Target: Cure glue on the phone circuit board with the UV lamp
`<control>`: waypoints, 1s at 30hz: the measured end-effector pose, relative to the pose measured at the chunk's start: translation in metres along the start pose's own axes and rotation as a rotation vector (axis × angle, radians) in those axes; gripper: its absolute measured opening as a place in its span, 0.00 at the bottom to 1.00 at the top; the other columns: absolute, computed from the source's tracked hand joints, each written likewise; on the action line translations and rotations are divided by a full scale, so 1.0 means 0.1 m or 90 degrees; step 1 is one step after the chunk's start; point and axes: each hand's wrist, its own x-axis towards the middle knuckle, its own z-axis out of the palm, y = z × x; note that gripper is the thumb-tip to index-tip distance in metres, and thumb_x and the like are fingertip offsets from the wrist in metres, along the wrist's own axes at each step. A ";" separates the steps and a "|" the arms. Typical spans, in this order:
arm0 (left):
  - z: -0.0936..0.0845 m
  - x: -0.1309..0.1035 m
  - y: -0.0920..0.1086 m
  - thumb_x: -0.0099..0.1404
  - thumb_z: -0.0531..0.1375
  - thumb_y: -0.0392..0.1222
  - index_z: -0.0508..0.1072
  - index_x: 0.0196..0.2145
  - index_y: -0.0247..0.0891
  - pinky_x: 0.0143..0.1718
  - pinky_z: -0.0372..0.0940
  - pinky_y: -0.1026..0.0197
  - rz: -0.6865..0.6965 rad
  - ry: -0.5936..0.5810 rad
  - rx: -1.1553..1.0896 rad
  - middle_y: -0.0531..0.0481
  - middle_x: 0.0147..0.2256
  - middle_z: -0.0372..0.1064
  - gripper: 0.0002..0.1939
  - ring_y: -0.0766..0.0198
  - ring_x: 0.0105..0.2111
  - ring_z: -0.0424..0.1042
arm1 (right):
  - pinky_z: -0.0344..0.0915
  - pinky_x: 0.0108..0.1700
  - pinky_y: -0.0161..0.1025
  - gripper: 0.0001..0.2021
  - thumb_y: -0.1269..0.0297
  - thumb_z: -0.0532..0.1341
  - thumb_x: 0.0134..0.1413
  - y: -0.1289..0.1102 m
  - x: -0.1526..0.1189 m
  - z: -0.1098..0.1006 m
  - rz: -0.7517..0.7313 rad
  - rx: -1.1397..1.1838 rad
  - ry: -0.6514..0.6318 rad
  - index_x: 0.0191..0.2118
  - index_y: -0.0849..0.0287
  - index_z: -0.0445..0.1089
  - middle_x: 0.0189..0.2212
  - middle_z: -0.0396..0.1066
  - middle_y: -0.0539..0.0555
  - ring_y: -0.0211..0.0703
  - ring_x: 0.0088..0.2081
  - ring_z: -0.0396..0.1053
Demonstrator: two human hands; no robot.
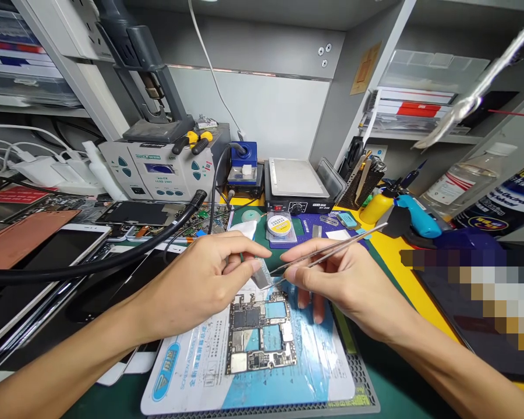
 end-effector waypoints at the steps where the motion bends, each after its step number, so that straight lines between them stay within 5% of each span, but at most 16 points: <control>1: 0.00 0.00 0.00 0.71 0.60 0.43 0.84 0.48 0.43 0.27 0.56 0.61 -0.002 0.001 -0.008 0.55 0.30 0.71 0.13 0.70 0.24 0.61 | 0.69 0.15 0.28 0.14 0.58 0.80 0.51 0.00 0.00 0.00 0.002 0.003 0.002 0.40 0.59 0.83 0.17 0.76 0.50 0.37 0.16 0.71; 14: -0.04 -0.01 -0.01 0.71 0.60 0.43 0.82 0.48 0.42 0.22 0.52 0.64 -0.058 0.004 -0.098 0.58 0.24 0.67 0.13 0.70 0.22 0.57 | 0.70 0.17 0.30 0.14 0.58 0.80 0.50 0.00 -0.01 0.02 -0.011 0.036 -0.001 0.39 0.59 0.83 0.18 0.76 0.50 0.39 0.19 0.72; 22: -0.12 -0.05 -0.04 0.70 0.61 0.44 0.79 0.44 0.39 0.27 0.54 0.62 -0.074 0.031 -0.117 0.53 0.30 0.71 0.10 0.68 0.26 0.61 | 0.69 0.17 0.30 0.16 0.54 0.79 0.51 0.01 -0.03 0.03 -0.020 0.034 0.012 0.40 0.59 0.82 0.16 0.75 0.49 0.37 0.16 0.70; 30: -0.19 -0.10 -0.07 0.69 0.61 0.44 0.75 0.40 0.39 0.23 0.50 0.65 -0.087 0.050 -0.099 0.61 0.22 0.59 0.07 0.71 0.22 0.54 | 0.69 0.20 0.31 0.21 0.48 0.78 0.53 0.04 -0.04 0.05 -0.036 -0.014 0.038 0.42 0.60 0.80 0.18 0.77 0.51 0.38 0.17 0.71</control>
